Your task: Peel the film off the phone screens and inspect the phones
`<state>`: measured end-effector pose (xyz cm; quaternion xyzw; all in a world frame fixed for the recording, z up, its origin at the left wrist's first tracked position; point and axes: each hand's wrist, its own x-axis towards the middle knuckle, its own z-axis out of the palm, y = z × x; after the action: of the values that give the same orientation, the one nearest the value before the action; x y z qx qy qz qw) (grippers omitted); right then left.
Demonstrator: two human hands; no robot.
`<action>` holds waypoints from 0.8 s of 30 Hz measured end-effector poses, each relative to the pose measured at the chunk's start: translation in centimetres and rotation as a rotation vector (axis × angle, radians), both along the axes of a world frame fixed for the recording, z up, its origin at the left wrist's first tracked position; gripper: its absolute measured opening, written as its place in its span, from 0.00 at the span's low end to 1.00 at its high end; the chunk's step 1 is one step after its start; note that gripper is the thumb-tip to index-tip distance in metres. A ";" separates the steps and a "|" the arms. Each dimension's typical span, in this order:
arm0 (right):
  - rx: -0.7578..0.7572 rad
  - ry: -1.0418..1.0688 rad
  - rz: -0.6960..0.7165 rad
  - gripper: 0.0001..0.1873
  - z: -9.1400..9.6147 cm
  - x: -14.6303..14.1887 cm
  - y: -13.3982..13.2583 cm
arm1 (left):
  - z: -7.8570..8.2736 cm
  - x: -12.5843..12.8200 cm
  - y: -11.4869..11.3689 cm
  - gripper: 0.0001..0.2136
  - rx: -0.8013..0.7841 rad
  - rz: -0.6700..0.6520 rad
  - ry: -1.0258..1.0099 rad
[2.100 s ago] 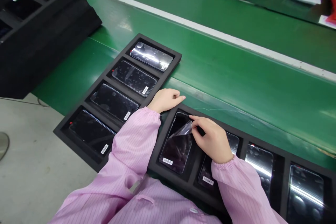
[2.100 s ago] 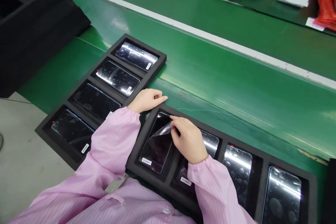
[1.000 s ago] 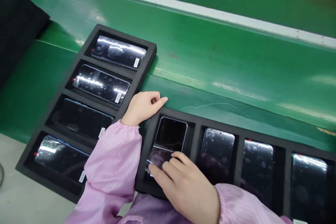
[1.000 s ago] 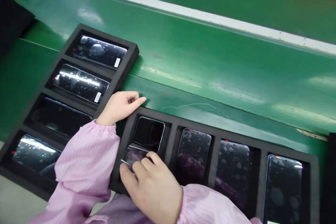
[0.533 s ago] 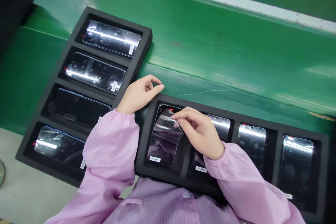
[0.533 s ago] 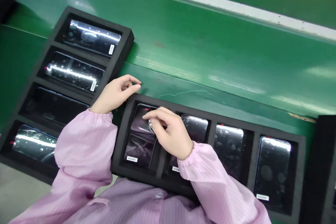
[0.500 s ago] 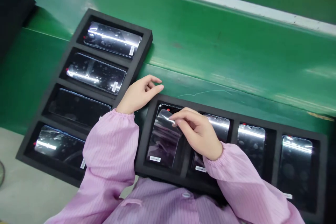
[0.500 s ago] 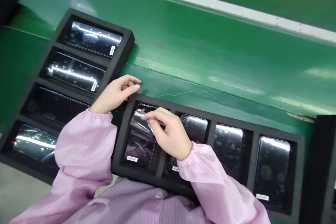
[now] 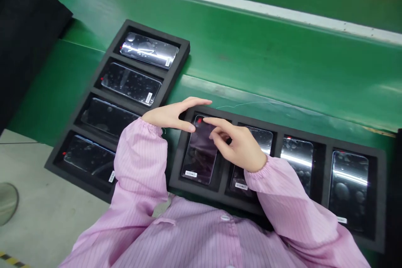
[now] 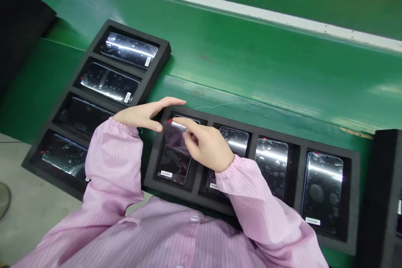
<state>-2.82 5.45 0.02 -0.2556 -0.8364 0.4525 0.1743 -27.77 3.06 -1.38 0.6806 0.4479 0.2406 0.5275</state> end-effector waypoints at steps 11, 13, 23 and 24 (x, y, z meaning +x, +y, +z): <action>-0.820 0.020 -0.297 0.12 -0.1 -2.2 -1.2 | 0.1 1.5 -0.7 0.31 0.047 0.030 0.275; -0.895 0.020 -0.312 0.13 0.2 -2.3 -1.4 | 0.1 1.7 -0.7 0.31 0.052 0.043 0.277; -1.158 0.136 -0.209 0.16 0.1 -1.9 -1.7 | 0.3 1.9 -0.9 0.29 0.038 0.061 0.264; -1.171 0.146 -0.200 0.16 0.0 -1.8 -1.6 | 0.3 1.9 -0.9 0.29 0.033 0.057 0.267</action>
<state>-4.67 3.84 0.04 -0.3550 -0.4057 0.8359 0.1031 -25.87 2.19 -1.09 0.7023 0.5292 0.1700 0.4448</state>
